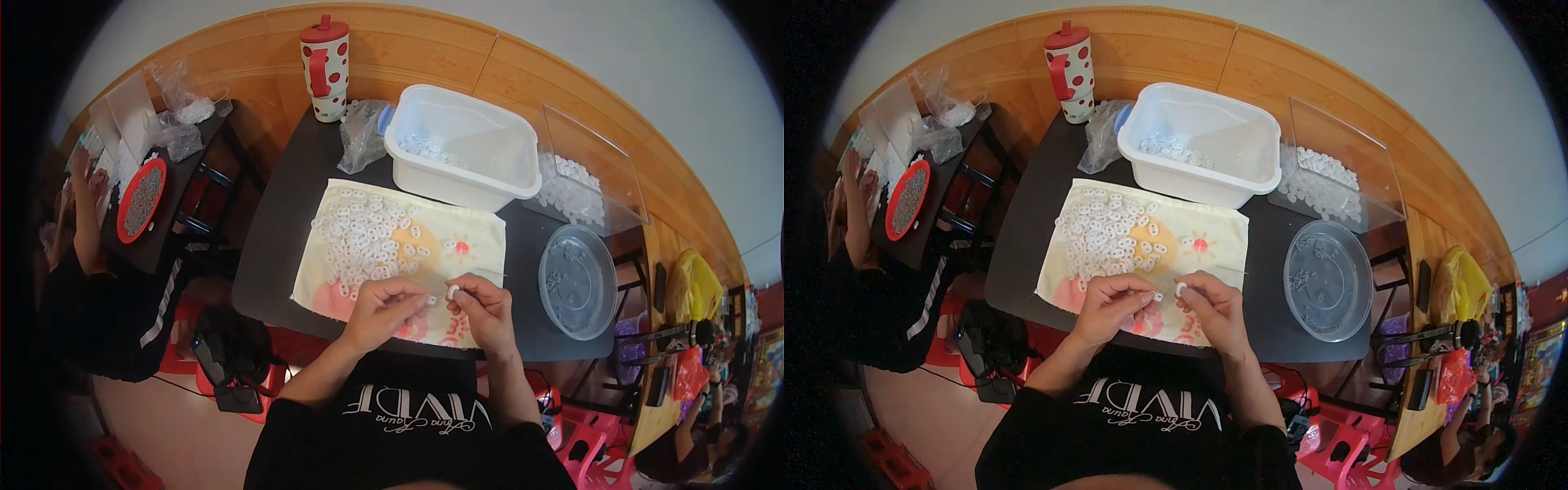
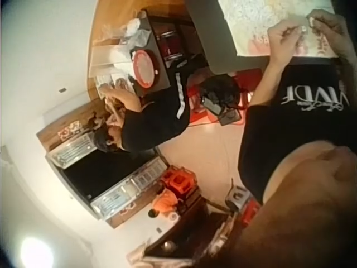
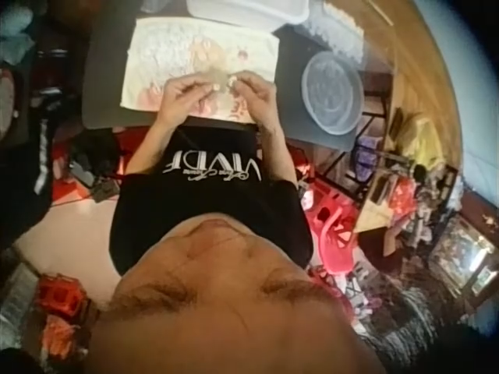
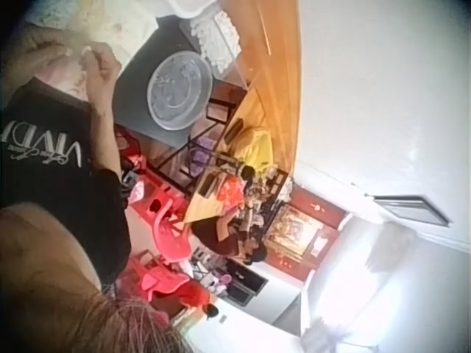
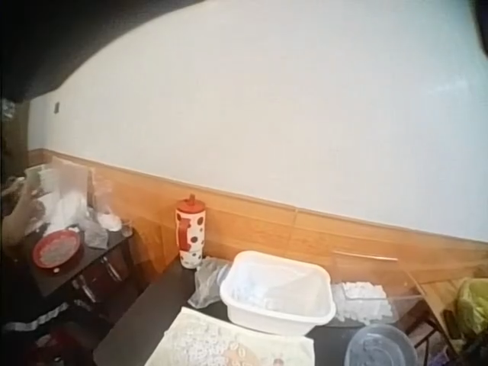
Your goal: Assembling small white plastic ring-like components together by hand on a workstation table.
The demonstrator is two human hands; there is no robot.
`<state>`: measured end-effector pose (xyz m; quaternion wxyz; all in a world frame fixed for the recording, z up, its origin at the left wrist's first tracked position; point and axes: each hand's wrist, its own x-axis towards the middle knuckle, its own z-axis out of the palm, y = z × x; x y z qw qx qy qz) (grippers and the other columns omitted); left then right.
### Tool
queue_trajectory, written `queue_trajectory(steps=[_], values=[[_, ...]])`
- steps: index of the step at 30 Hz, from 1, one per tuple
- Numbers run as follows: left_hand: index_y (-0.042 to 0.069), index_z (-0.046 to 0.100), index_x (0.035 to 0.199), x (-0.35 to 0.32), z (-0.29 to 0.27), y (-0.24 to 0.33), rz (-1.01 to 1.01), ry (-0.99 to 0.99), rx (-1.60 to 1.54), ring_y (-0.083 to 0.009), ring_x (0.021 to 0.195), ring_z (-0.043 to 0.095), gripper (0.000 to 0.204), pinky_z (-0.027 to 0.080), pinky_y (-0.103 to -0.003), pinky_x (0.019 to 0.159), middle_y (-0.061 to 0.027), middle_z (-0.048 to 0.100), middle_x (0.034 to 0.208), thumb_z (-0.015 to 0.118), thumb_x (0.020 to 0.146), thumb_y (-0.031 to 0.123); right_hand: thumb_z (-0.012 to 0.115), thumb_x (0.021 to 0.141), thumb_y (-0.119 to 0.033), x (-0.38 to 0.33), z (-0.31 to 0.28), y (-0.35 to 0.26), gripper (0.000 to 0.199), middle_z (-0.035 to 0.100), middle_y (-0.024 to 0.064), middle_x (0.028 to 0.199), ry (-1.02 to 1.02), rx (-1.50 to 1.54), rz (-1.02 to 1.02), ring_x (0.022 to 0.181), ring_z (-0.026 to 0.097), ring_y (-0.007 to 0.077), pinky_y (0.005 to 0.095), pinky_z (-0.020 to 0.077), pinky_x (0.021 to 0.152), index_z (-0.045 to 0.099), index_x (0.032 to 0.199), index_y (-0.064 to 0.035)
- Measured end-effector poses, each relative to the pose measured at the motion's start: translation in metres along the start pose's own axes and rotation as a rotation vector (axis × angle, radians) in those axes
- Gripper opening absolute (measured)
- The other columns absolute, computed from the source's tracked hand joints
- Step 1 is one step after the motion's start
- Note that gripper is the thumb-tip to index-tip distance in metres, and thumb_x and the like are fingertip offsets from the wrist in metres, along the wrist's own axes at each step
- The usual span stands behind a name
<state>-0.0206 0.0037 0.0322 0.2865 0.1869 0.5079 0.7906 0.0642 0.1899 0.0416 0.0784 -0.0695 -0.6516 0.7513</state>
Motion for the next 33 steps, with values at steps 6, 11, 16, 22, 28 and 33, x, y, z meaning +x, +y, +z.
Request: queue_trajectory(steps=[6, 11, 16, 22, 28, 33], values=[[-0.006, 0.07, 0.103, -0.002, 0.001, -0.002, -0.013, -0.081, 0.04, -0.0092, 0.077, 0.065, 0.013, 0.051, -0.021, 0.064, -0.0078, 0.071, 0.089, 0.064, 0.094, 0.001, 0.056, 0.096, 0.005, 0.001, 0.006, -0.006, 0.024, 0.062, 0.0046, 0.092, 0.005, -0.018, -0.123, 0.078, 0.059, 0.0098, 0.0215, 0.0481, 0.073, 0.067, 0.117, 0.0049], [-0.006, 0.07, 0.102, -0.002, 0.002, -0.001, -0.02, -0.098, 0.054, -0.0082, 0.07, 0.063, 0.012, 0.049, -0.021, 0.059, -0.0069, 0.069, 0.085, 0.063, 0.094, 0.001, 0.057, 0.094, 0.007, -0.002, 0.006, -0.003, 0.017, 0.062, 0.0054, 0.093, 0.059, -0.017, -0.163, 0.08, 0.059, 0.0089, 0.0216, 0.0485, 0.074, 0.067, 0.108, 0.0063], [-0.006, 0.07, 0.102, -0.003, 0.004, 0.004, -0.015, -0.129, 0.077, -0.0071, 0.065, 0.06, 0.012, 0.046, -0.021, 0.054, -0.0053, 0.067, 0.081, 0.063, 0.095, 0.001, 0.058, 0.091, 0.011, -0.002, 0.008, -0.008, 0.014, 0.062, 0.0066, 0.092, 0.026, -0.126, -0.249, 0.081, 0.058, 0.01, 0.0213, 0.046, 0.074, 0.066, 0.103, 0.0072], [-0.005, 0.07, 0.102, -0.003, 0.004, 0.003, -0.023, -0.141, 0.083, -0.0071, 0.065, 0.06, 0.012, 0.047, -0.022, 0.056, -0.0051, 0.067, 0.081, 0.062, 0.095, 0.001, 0.059, 0.088, 0.014, -0.001, 0.007, -0.011, 0.017, 0.062, 0.008, 0.09, 0.0, -0.281, -0.334, 0.081, 0.057, 0.0114, 0.0218, 0.0437, 0.072, 0.067, 0.101, 0.0071], [-0.005, 0.07, 0.103, -0.004, 0.005, 0.002, -0.01, -0.133, 0.09, -0.0075, 0.065, 0.06, 0.012, 0.048, -0.022, 0.056, -0.0056, 0.067, 0.081, 0.062, 0.094, 0.0, 0.06, 0.087, 0.013, 0.0, 0.009, -0.016, 0.016, 0.063, 0.0094, 0.087, 0.001, -0.367, -0.404, 0.078, 0.057, 0.0131, 0.0229, 0.044, 0.07, 0.067, 0.101, 0.0068], [-0.005, 0.07, 0.102, -0.005, 0.004, 0.002, -0.03, -0.126, 0.094, -0.0079, 0.066, 0.061, 0.012, 0.049, -0.022, 0.057, -0.0067, 0.068, 0.082, 0.062, 0.094, -0.001, 0.061, 0.086, 0.013, 0.0, 0.01, -0.017, 0.016, 0.064, 0.0105, 0.087, 0.011, -0.408, -0.442, 0.077, 0.058, 0.0148, 0.0238, 0.0445, 0.068, 0.067, 0.1, 0.0067]])
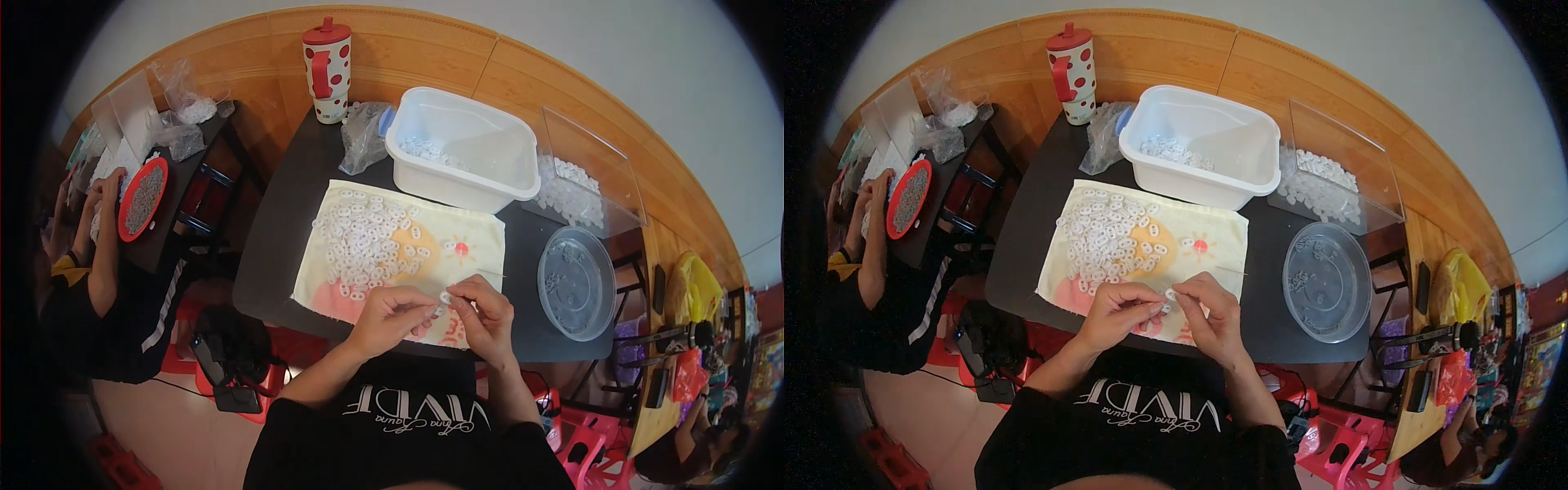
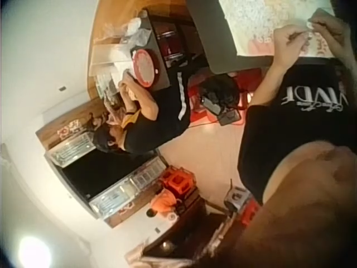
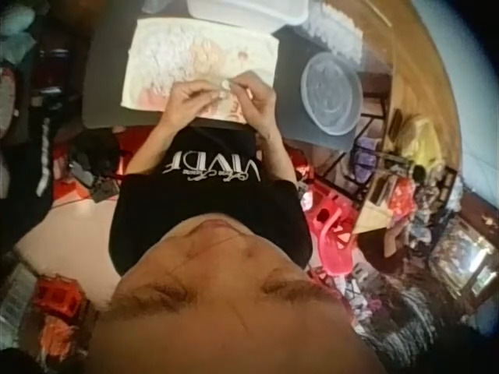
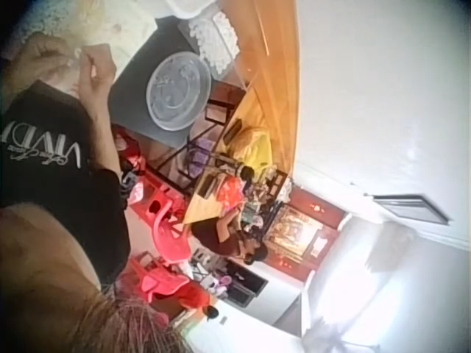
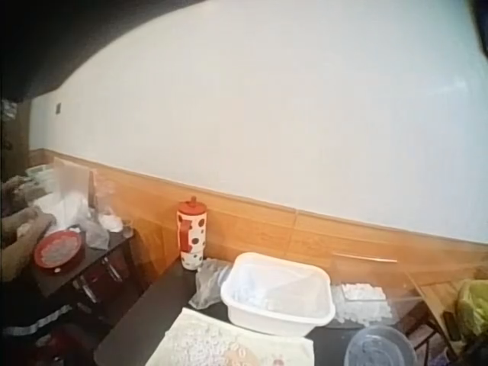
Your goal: Assembling small white plastic ring-like components together by hand on a workstation table.
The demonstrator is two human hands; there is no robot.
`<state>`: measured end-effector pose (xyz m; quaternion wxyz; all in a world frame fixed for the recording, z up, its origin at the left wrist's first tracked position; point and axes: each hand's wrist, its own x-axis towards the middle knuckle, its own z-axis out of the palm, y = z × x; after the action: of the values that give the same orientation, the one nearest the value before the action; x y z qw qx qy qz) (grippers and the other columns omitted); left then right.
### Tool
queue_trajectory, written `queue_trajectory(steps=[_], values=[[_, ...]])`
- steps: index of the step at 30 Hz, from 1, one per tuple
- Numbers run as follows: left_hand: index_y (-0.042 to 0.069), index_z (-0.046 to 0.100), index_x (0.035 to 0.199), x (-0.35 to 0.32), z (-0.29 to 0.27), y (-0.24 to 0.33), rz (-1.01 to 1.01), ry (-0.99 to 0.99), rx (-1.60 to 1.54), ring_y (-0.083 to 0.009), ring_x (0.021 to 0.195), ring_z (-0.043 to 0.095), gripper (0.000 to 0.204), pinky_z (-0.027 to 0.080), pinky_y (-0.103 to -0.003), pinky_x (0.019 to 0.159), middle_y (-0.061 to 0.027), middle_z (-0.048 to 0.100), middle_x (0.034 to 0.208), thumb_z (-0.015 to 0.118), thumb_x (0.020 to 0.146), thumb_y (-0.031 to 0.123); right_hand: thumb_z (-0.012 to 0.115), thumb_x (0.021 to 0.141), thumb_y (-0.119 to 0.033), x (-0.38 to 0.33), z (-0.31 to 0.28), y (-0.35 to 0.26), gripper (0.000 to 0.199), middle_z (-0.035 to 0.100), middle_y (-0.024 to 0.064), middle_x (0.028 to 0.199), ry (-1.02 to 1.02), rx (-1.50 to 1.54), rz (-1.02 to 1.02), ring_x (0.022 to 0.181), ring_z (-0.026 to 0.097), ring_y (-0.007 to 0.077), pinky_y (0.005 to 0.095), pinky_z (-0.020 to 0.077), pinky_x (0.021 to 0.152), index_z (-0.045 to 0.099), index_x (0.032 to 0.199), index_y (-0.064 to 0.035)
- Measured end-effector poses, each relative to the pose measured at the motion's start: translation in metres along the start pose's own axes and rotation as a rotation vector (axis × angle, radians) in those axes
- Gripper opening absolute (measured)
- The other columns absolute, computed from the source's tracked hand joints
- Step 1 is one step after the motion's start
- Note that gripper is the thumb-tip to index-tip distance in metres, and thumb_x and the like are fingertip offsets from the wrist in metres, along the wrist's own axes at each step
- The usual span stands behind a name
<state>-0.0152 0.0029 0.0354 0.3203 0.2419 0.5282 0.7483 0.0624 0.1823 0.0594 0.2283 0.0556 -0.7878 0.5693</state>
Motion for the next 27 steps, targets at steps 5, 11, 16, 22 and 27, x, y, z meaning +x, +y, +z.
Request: queue_trajectory(steps=[5, 11, 16, 22, 27], values=[[-0.005, 0.07, 0.102, 0.0, 0.0, -0.004, 0.005, 0.003, -0.02, -0.0082, 0.065, 0.061, 0.012, 0.049, -0.022, 0.057, -0.0074, 0.068, 0.082, 0.062, 0.095, 0.0, 0.063, 0.084, 0.013, 0.001, 0.001, -0.002, 0.016, 0.066, 0.0119, 0.085, 0.002, -0.032, -0.021, 0.075, 0.06, 0.017, 0.0257, 0.0458, 0.066, 0.067, 0.098, 0.0061], [-0.003, 0.072, 0.097, 0.0, 0.004, -0.007, -0.029, 0.092, -0.13, -0.0053, 0.06, 0.058, 0.008, 0.043, -0.019, 0.051, -0.0045, 0.069, 0.075, 0.065, 0.092, -0.002, 0.065, 0.082, 0.013, 0.001, 0.005, -0.003, 0.016, 0.066, 0.0131, 0.085, 0.004, -0.063, -0.067, 0.073, 0.061, 0.0194, 0.0267, 0.0462, 0.064, 0.068, 0.097, 0.0048], [-0.004, 0.07, 0.105, -0.003, 0.004, -0.015, -0.041, 0.113, -0.153, -0.0068, 0.061, 0.059, 0.015, 0.045, -0.019, 0.054, -0.0049, 0.068, 0.078, 0.065, 0.091, -0.005, 0.065, 0.082, 0.013, 0.0, 0.003, -0.002, 0.018, 0.065, 0.0127, 0.085, -0.062, -0.102, -0.052, 0.073, 0.061, 0.0195, 0.0268, 0.0459, 0.062, 0.068, 0.097, 0.0035], [-0.002, 0.06, 0.125, -0.006, 0.001, -0.03, 0.103, 0.093, -0.013, -0.0096, 0.07, 0.062, 0.033, 0.052, -0.024, 0.061, -0.0061, 0.068, 0.089, 0.06, 0.093, -0.008, 0.065, 0.083, 0.012, -0.003, 0.004, 0.007, 0.018, 0.063, 0.012, 0.085, -0.134, -0.084, -0.012, 0.072, 0.059, 0.0177, 0.0261, 0.0448, 0.061, 0.067, 0.098, 0.0032], [-0.001, 0.065, 0.123, -0.008, 0.007, -0.026, 0.063, 0.153, -0.026, -0.0063, 0.071, 0.06, 0.032, 0.049, -0.02, 0.061, -0.0012, 0.064, 0.088, 0.062, 0.092, -0.008, 0.066, 0.083, 0.011, -0.012, 0.008, 0.011, 0.018, 0.063, 0.0095, 0.085, -0.091, -0.055, 0.077, 0.072, 0.057, 0.014, 0.0244, 0.043, 0.061, 0.067, 0.099, 0.003]])
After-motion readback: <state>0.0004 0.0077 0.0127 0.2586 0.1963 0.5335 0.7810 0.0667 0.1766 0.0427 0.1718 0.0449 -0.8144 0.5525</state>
